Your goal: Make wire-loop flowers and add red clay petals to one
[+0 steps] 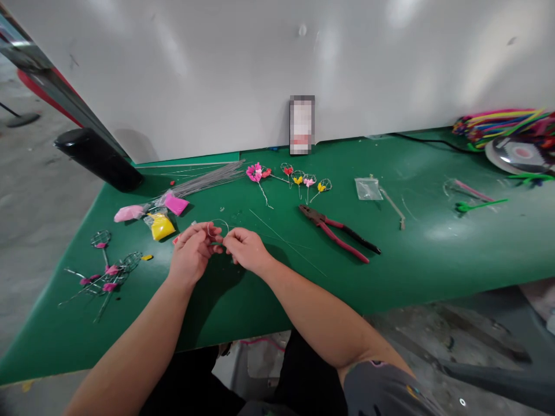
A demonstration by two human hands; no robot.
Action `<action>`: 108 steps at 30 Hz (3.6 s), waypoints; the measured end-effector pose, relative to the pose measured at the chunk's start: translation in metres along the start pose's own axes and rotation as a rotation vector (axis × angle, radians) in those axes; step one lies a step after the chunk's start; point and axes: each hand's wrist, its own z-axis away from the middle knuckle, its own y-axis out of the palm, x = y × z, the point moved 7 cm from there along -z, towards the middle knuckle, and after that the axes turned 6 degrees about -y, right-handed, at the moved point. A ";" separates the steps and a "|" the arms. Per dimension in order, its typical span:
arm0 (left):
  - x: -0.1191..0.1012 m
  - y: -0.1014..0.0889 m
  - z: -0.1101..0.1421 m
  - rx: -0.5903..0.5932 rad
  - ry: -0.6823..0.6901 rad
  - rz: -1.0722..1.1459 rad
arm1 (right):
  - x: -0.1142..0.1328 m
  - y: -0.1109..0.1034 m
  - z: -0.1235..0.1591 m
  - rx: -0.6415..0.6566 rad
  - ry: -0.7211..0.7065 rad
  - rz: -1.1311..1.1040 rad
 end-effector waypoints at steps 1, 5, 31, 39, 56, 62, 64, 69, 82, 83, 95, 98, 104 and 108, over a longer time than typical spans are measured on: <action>0.002 0.001 0.000 0.024 -0.026 -0.009 | 0.001 -0.001 0.000 -0.010 -0.006 0.002; 0.008 0.005 0.000 0.076 -0.055 -0.099 | 0.006 -0.001 0.001 -0.019 -0.031 0.015; 0.008 0.013 0.004 0.234 -0.106 -0.029 | 0.016 0.010 0.008 0.139 -0.095 -0.101; 0.010 0.008 0.000 0.186 -0.040 -0.126 | 0.010 0.002 0.001 0.067 -0.052 -0.081; -0.003 0.002 -0.003 0.081 0.207 -0.261 | 0.011 -0.008 0.003 -0.042 -0.109 0.211; -0.007 -0.002 -0.003 -0.017 0.293 -0.355 | 0.020 -0.004 0.012 -0.109 -0.250 0.363; -0.009 -0.004 -0.002 -0.062 0.318 -0.401 | 0.017 -0.001 0.014 -0.117 -0.230 0.361; -0.012 -0.008 0.000 -0.157 0.370 -0.479 | 0.009 0.007 0.017 -0.116 -0.203 0.336; -0.006 0.004 -0.006 0.104 0.135 -0.098 | 0.009 0.006 0.013 0.009 -0.136 0.313; -0.005 0.004 -0.005 0.103 0.130 -0.108 | 0.011 0.004 0.012 -0.006 -0.158 0.309; 0.008 0.010 -0.003 0.133 0.024 -0.232 | 0.014 -0.010 0.004 -0.110 -0.074 0.070; 0.006 0.006 -0.004 0.055 0.054 -0.309 | 0.012 -0.009 0.003 -0.082 -0.051 0.074; 0.000 0.002 -0.004 -0.024 0.169 -0.488 | 0.003 -0.009 -0.001 -0.083 -0.003 0.092; -0.002 0.001 -0.002 -0.042 0.203 -0.582 | -0.005 -0.008 -0.003 -0.086 0.048 0.058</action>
